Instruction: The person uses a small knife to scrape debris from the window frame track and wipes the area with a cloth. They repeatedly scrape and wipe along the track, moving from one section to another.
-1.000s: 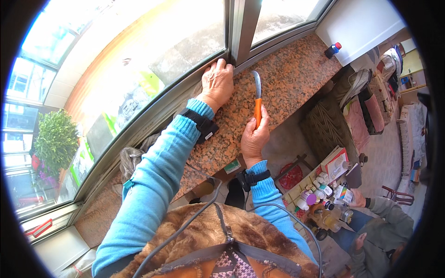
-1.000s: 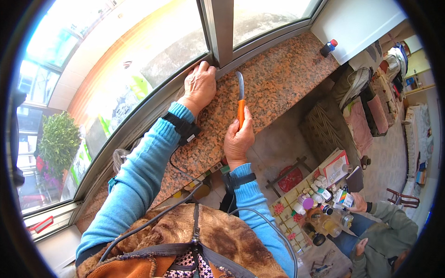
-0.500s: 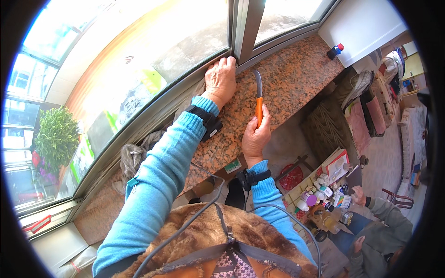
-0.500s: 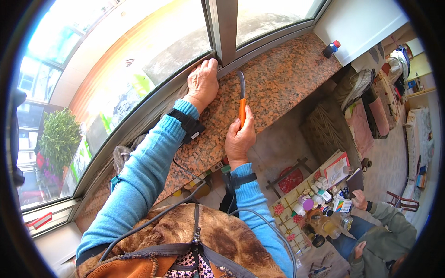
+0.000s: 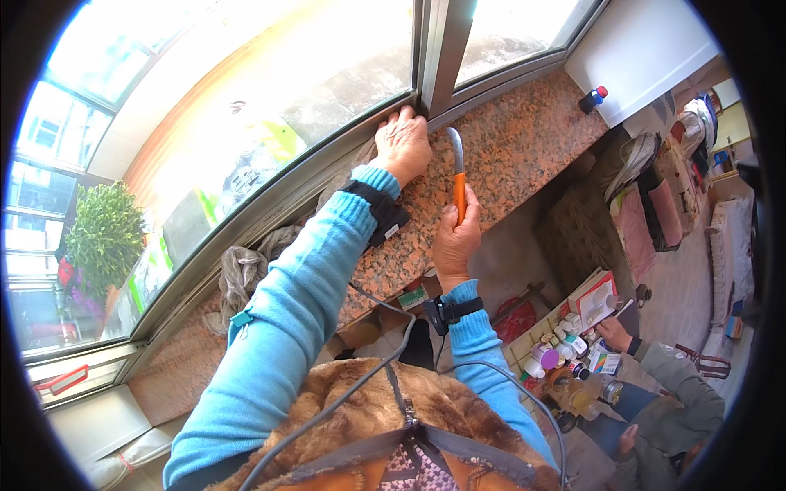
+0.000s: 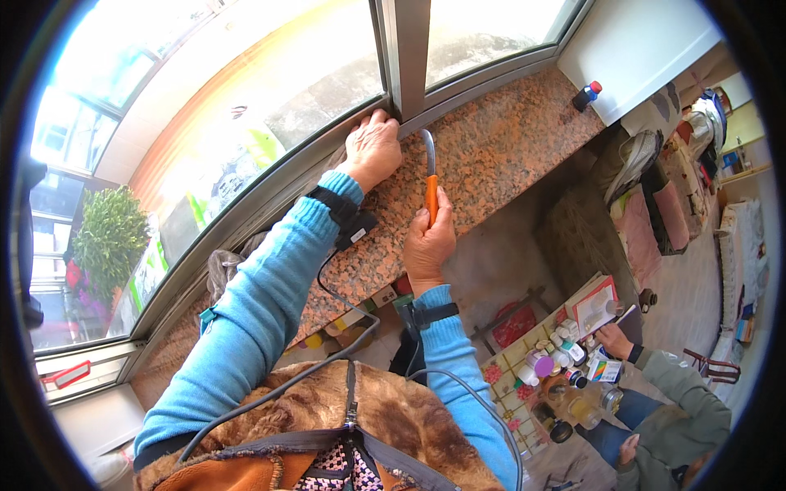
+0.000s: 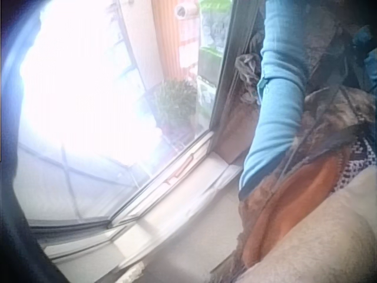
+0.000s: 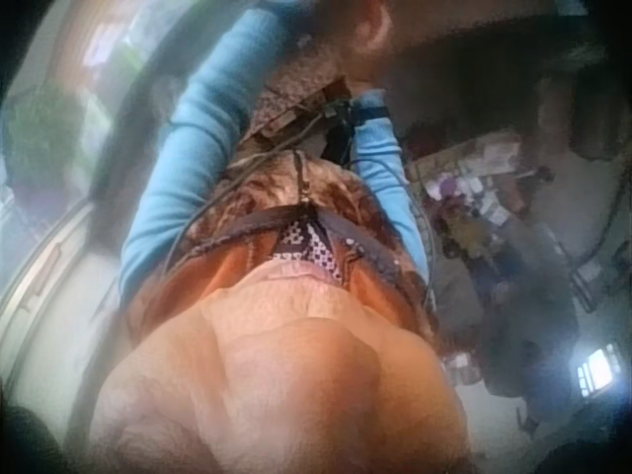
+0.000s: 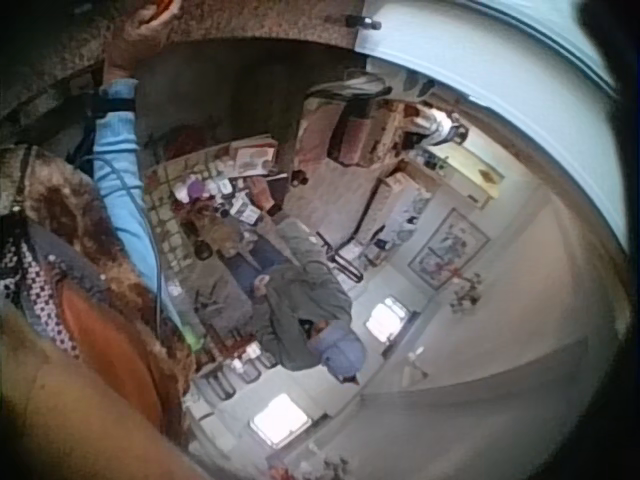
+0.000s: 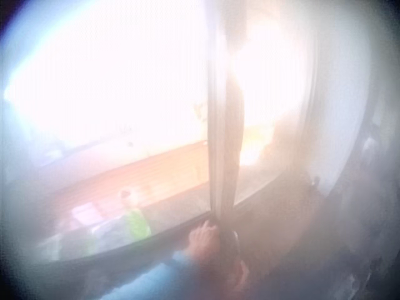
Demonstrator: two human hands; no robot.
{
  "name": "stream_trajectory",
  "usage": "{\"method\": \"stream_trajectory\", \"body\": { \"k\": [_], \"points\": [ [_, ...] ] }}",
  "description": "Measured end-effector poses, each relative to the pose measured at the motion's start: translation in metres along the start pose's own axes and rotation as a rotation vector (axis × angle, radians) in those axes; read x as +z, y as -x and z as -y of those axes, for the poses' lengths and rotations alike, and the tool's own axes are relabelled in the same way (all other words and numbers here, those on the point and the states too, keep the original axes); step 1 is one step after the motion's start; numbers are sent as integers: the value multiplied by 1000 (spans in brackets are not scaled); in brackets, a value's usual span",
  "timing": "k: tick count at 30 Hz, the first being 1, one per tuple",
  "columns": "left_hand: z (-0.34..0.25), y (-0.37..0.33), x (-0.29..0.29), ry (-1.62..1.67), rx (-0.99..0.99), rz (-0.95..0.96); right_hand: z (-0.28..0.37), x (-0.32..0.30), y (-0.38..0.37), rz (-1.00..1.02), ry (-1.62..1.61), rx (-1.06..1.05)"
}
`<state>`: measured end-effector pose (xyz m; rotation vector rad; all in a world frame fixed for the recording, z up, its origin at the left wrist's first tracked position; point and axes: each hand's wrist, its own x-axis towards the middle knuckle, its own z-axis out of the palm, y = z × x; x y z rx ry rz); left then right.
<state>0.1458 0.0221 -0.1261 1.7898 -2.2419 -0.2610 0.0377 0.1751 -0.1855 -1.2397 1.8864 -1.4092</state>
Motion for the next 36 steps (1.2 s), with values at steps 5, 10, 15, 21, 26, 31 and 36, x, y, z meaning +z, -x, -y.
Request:
{"method": "stream_trajectory", "body": {
  "k": [5, 10, 15, 21, 26, 31, 36],
  "points": [
    [16, 29, -8, 62, 97, -264, 15, -20, -10, 33, -5, -185],
    [32, 55, -9, -96, 189, -282, 44, -31, -34, 98, 184, -465],
    [42, 51, -10, -68, 157, -133, 72, -28, -53, 189, 439, -538],
    [46, 47, -11, -60, 156, -70, 90, -26, -63, 311, 728, -584],
    [50, 50, -9, -26, 157, -91, 110, -29, -76, 396, 858, -546],
    [54, 52, -5, -8, 175, -112, 131, -29, -90, 528, 966, -592],
    [56, 51, -8, 0, 185, -114, 151, -33, -117, 565, 1024, -580]
  ]
}}
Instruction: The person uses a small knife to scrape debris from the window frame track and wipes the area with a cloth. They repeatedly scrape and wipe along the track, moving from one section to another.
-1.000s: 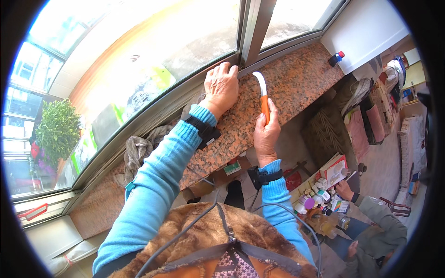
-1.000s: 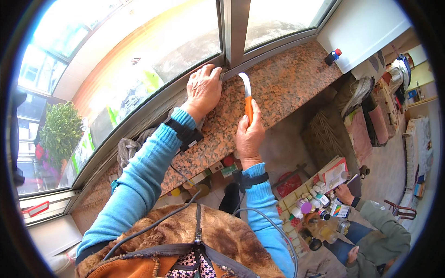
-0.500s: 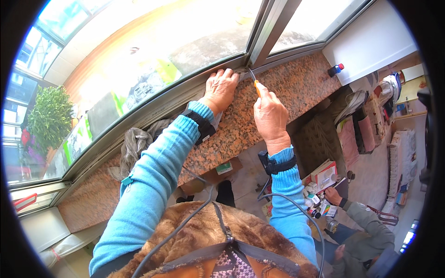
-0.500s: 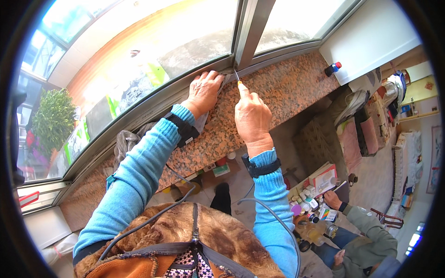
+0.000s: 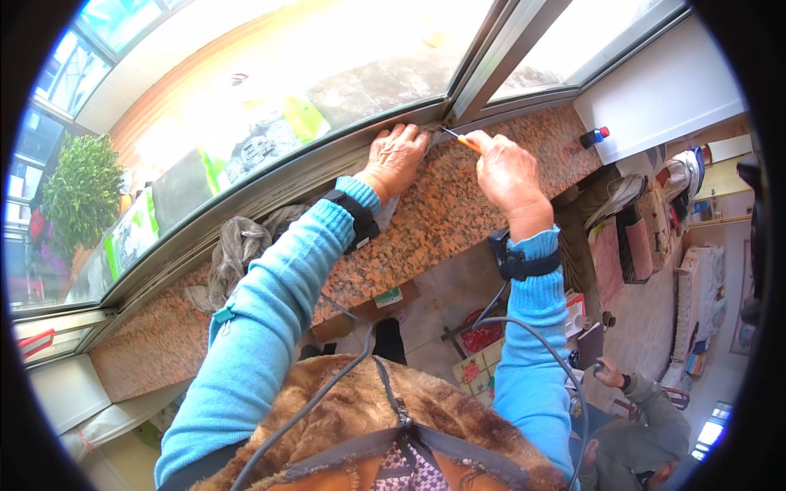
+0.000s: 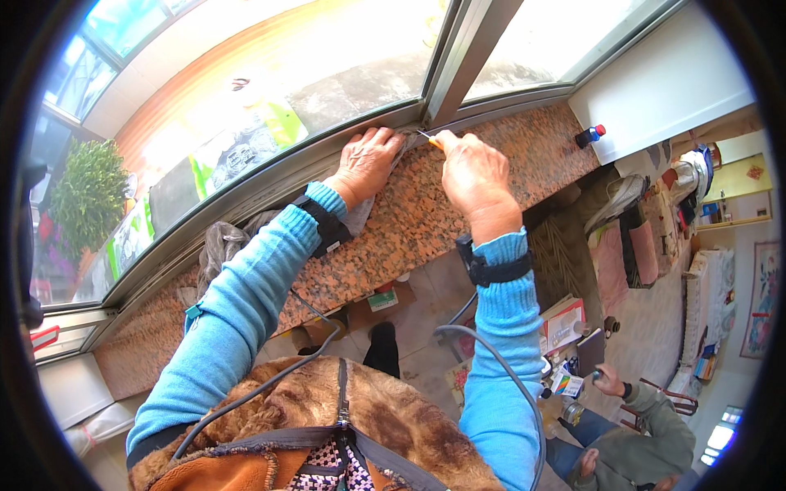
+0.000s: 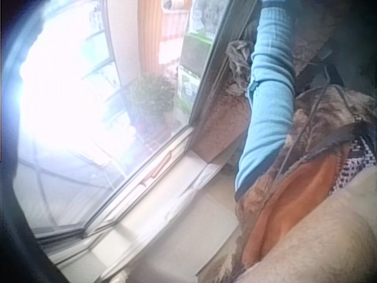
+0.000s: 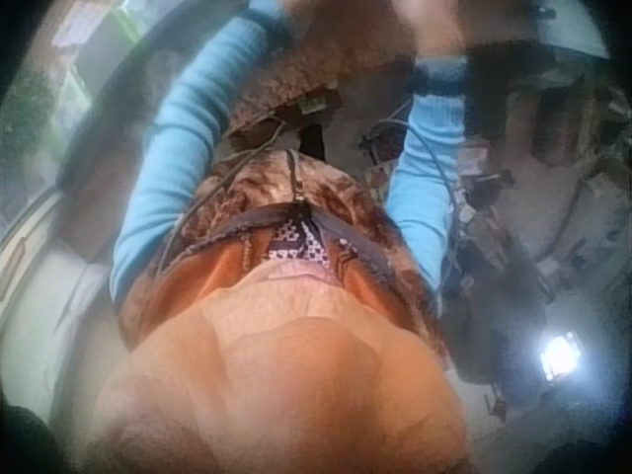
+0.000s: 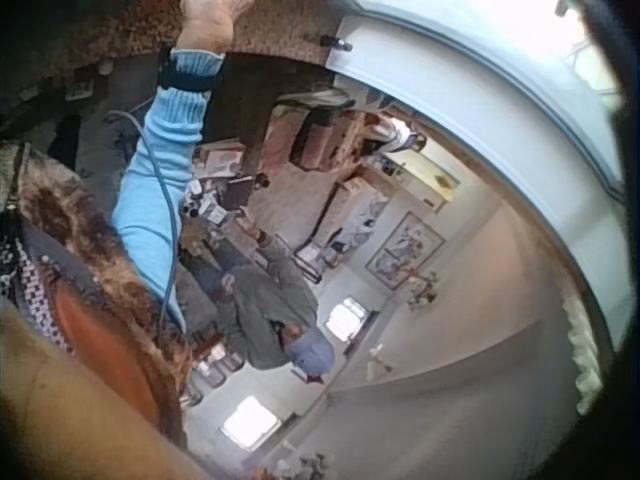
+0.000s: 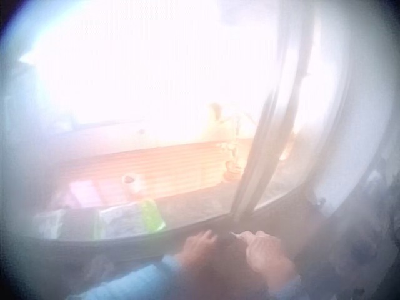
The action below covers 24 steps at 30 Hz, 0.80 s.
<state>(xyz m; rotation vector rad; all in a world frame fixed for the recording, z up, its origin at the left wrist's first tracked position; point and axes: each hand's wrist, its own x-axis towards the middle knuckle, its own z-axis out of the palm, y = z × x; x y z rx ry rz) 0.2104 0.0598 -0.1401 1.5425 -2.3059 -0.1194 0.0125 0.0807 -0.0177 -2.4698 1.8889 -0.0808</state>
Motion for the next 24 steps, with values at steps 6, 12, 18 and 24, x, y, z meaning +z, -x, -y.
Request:
{"method": "stream_trajectory", "body": {
  "k": [6, 12, 18, 24],
  "points": [
    [-1, 0, 1, -8, -14, 20, -5, -22, -39, 91, 61, -114],
    [0, 2, 6, 5, -1, -22, 9, -20, -49, 38, 315, -292],
    [3, 5, 4, 10, 30, -76, -8, -2, -41, 1, 334, -188],
    [12, 8, -2, -27, 53, -58, -7, 8, -43, -90, 401, -244]
  ]
}}
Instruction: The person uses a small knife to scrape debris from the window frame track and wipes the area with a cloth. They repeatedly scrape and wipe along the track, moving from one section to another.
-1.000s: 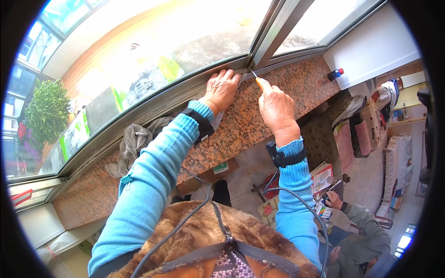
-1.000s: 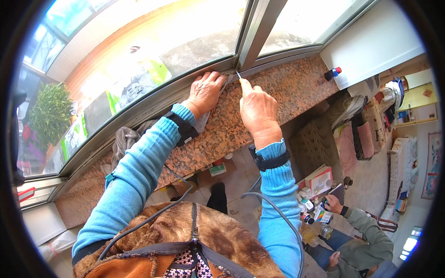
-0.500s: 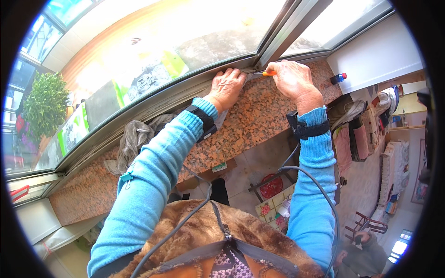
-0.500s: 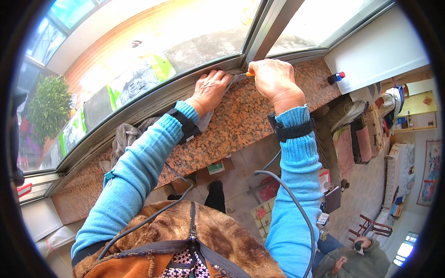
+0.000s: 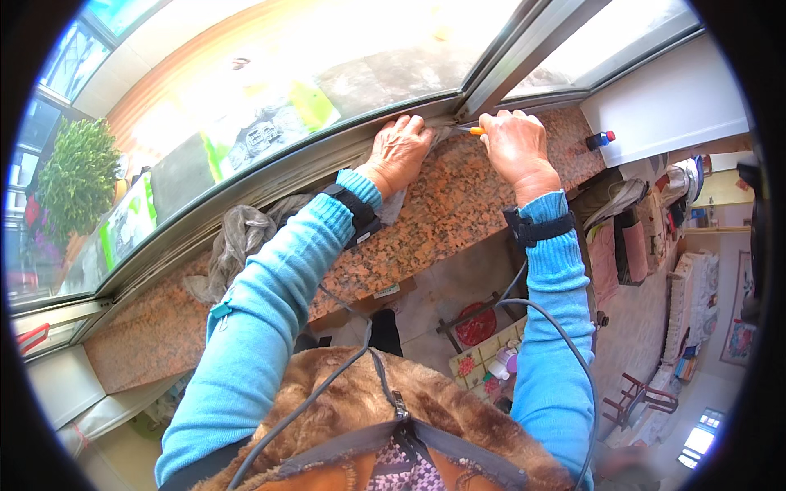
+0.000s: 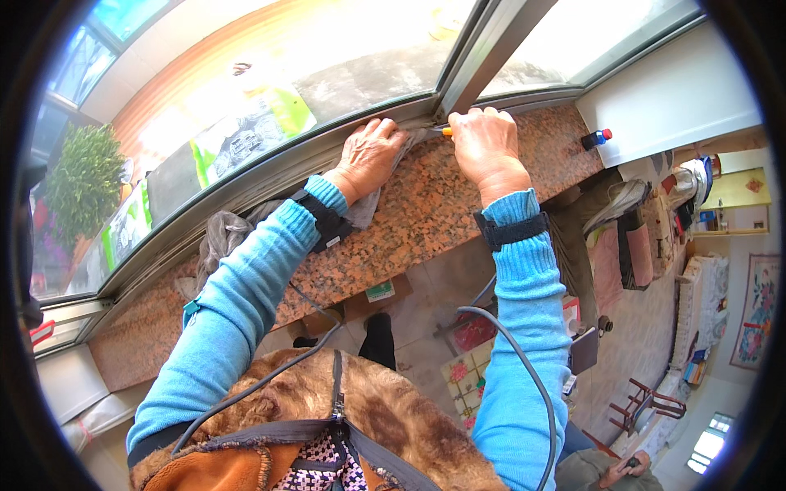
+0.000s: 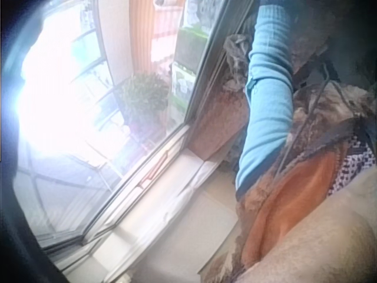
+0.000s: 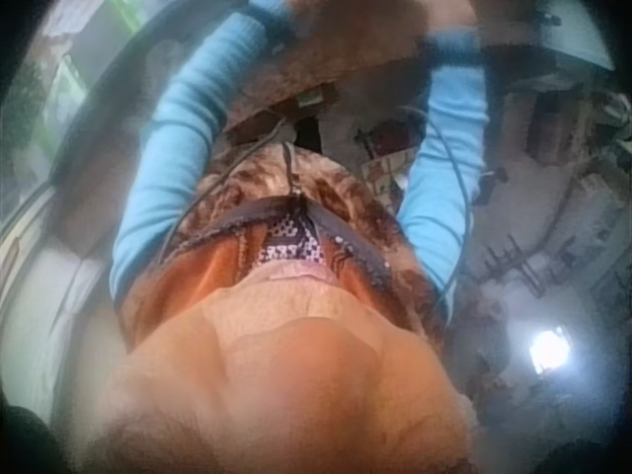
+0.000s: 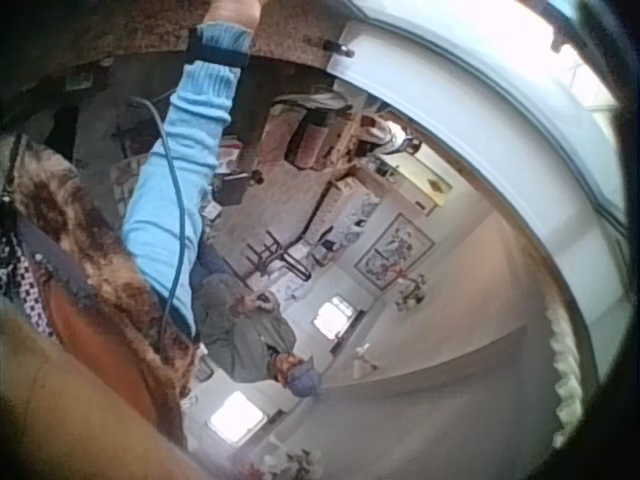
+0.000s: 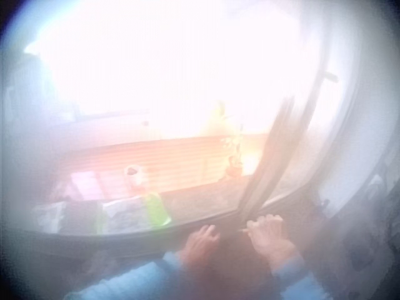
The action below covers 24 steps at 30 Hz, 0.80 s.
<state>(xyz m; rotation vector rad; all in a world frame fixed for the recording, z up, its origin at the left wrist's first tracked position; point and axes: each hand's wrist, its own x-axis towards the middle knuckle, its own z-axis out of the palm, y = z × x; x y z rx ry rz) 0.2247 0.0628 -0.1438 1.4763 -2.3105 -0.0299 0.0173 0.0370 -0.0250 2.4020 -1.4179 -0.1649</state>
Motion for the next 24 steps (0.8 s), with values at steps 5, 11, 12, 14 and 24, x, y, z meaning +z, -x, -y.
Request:
{"method": "stream_trajectory", "body": {
  "k": [5, 11, 12, 14, 24],
  "points": [
    [12, 11, -7, -3, 29, -17, 8, -5, 1, 5, -16, -34],
    [27, 48, -24, -43, -11, -18, 33, -13, 2, -13, -39, -98],
    [30, 56, -28, -51, -16, -26, 39, -16, 3, -14, -52, -107],
    [36, 73, -36, -67, -24, -42, 52, -20, 6, -14, -65, -124],
    [53, 120, -59, -85, -73, -42, 94, -37, 16, -58, -100, -158]
  ]
}}
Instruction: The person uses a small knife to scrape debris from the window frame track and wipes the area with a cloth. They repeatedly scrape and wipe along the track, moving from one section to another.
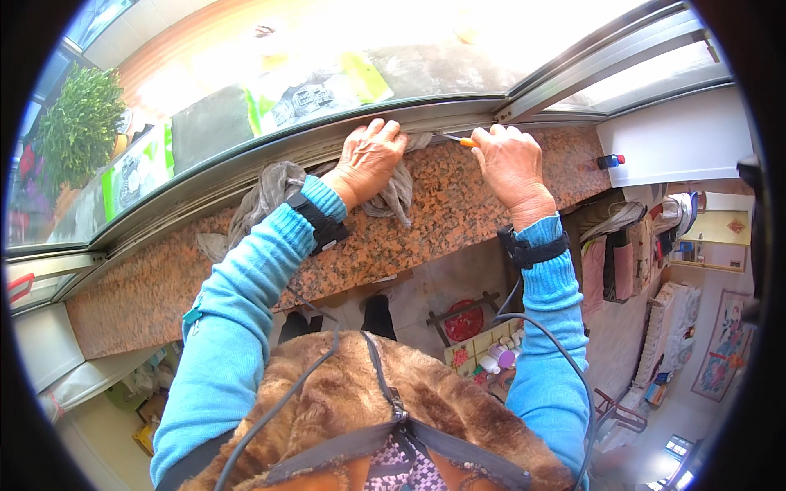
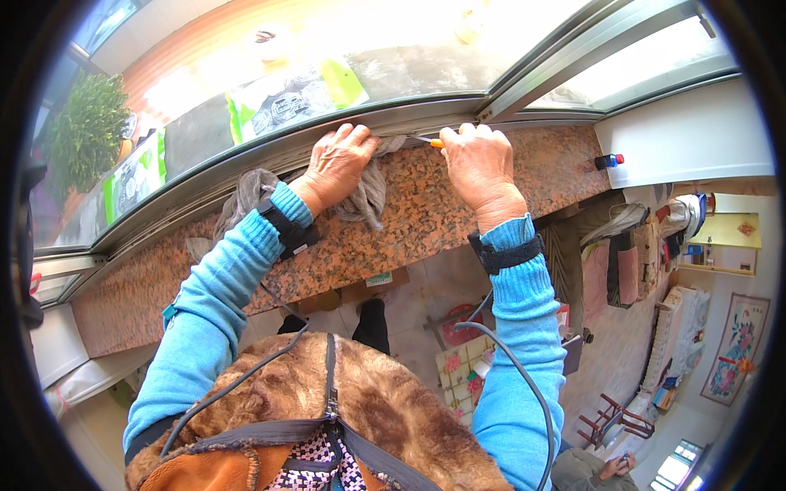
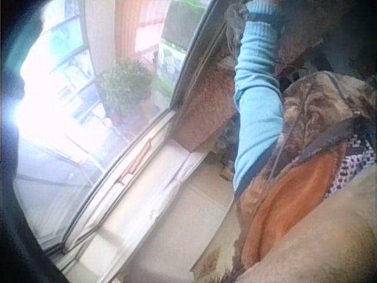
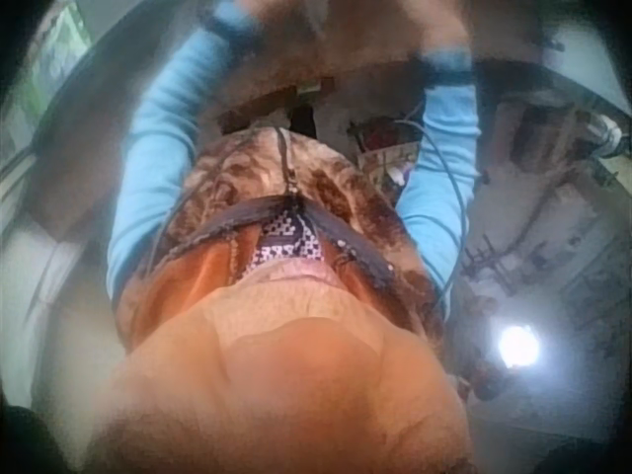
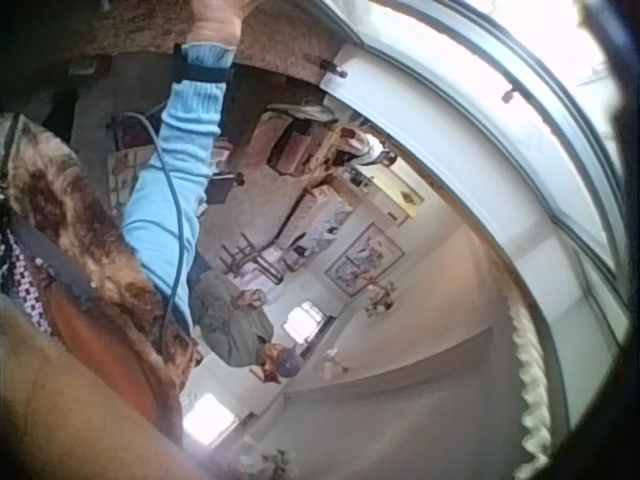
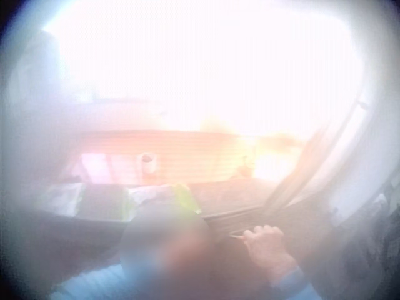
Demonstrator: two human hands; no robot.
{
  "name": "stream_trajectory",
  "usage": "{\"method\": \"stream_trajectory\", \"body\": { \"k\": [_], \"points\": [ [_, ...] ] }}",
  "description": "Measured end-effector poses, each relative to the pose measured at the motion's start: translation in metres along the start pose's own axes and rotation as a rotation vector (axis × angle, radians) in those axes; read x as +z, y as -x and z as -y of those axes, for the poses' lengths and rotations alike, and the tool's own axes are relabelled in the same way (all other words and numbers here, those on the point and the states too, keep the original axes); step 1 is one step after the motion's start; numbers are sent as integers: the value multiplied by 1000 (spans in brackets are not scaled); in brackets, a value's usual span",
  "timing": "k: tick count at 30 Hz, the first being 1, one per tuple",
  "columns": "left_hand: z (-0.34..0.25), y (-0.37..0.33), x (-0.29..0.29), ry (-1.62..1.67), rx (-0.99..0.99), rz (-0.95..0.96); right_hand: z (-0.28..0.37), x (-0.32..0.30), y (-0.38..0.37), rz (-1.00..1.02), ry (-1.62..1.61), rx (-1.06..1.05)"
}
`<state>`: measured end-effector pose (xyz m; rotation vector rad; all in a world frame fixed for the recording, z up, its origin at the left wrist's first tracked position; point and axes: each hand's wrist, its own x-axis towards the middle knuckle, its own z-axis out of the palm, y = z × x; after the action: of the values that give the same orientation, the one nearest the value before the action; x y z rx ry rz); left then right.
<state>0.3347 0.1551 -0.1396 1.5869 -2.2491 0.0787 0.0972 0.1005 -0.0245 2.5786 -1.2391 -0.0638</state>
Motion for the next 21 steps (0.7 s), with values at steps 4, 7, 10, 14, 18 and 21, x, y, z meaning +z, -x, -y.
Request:
{"method": "stream_trajectory", "body": {
  "k": [4, 7, 10, 14, 18, 21],
  "points": [
    [18, 34, -18, -39, -53, 12, 25, -6, -5, -15, -40, -73],
    [36, 70, -38, -79, -108, -3, 52, -8, -9, -36, -102, -144],
    [55, 111, -60, -136, -180, -48, 87, -10, -14, -61, -189, -231],
    [81, 164, -88, -187, -289, -99, 150, -9, -23, -144, -229, -323],
    [96, 201, -109, -210, -404, -86, 197, -5, -26, -245, -274, -412],
    [96, 201, -110, -203, -425, -70, 196, -2, -30, -250, -253, -407]
  ]
}}
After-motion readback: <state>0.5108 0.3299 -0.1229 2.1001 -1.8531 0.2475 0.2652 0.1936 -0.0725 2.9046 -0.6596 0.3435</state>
